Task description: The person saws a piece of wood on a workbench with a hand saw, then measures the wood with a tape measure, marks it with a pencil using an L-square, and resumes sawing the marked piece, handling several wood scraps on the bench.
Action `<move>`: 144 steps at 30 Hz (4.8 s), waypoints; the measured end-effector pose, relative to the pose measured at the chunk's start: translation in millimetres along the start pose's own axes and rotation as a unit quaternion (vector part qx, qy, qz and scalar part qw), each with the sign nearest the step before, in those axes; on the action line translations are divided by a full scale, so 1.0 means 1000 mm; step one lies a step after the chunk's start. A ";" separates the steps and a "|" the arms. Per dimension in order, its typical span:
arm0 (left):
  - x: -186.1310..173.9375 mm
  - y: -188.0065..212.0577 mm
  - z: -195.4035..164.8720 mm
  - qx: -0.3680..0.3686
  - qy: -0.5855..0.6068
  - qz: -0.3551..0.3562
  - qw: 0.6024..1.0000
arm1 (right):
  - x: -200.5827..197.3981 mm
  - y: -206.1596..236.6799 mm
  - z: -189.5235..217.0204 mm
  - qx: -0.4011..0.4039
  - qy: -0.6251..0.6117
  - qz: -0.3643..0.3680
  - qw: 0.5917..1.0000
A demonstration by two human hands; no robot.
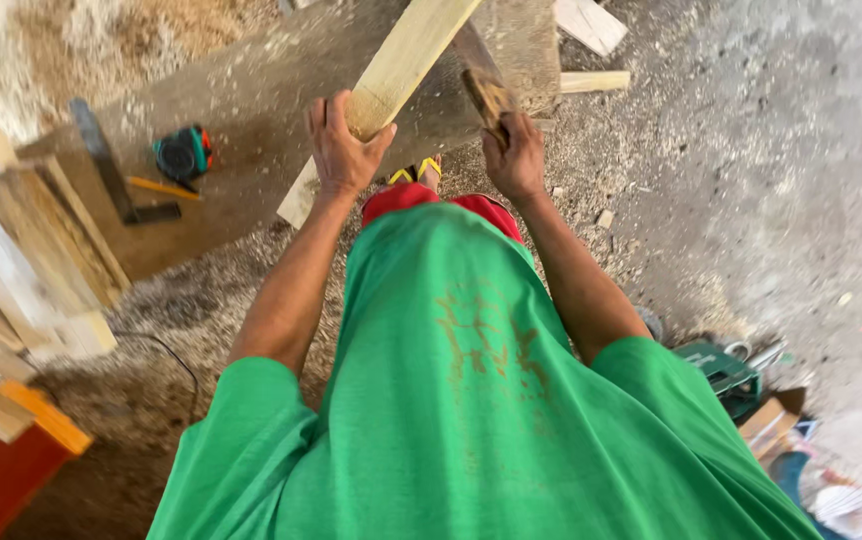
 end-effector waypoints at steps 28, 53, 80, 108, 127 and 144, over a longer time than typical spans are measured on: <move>0.269 -0.165 -0.193 0.206 -0.149 0.096 0.962 | -0.192 -0.055 -0.117 0.106 -0.167 0.050 0.979; 0.271 -0.217 -0.151 0.102 -0.177 0.042 0.978 | -0.164 -0.101 -0.096 0.161 -0.268 0.005 0.950; 0.302 -0.219 -0.124 0.084 -0.193 0.093 0.973 | -0.194 -0.069 -0.057 0.115 -0.200 0.043 0.972; 0.294 -0.221 -0.132 0.086 -0.185 0.082 0.976 | -0.116 -0.135 -0.123 0.161 -0.207 0.030 0.965; 0.293 -0.220 -0.129 0.096 -0.195 0.044 0.975 | -0.110 -0.138 -0.131 0.115 -0.147 0.003 0.982; 0.294 -0.219 -0.132 0.082 -0.190 0.045 0.977 | -0.109 -0.123 -0.139 0.178 -0.122 0.027 0.976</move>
Point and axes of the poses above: each hand's wrist, its own y-axis away from the middle knuckle, its own x-axis out of the palm, z = x × y, the point moved 10 cm from there along -y, towards the middle knuckle, and after that the axes turned 5 degrees about z, right-handed, at the moved point
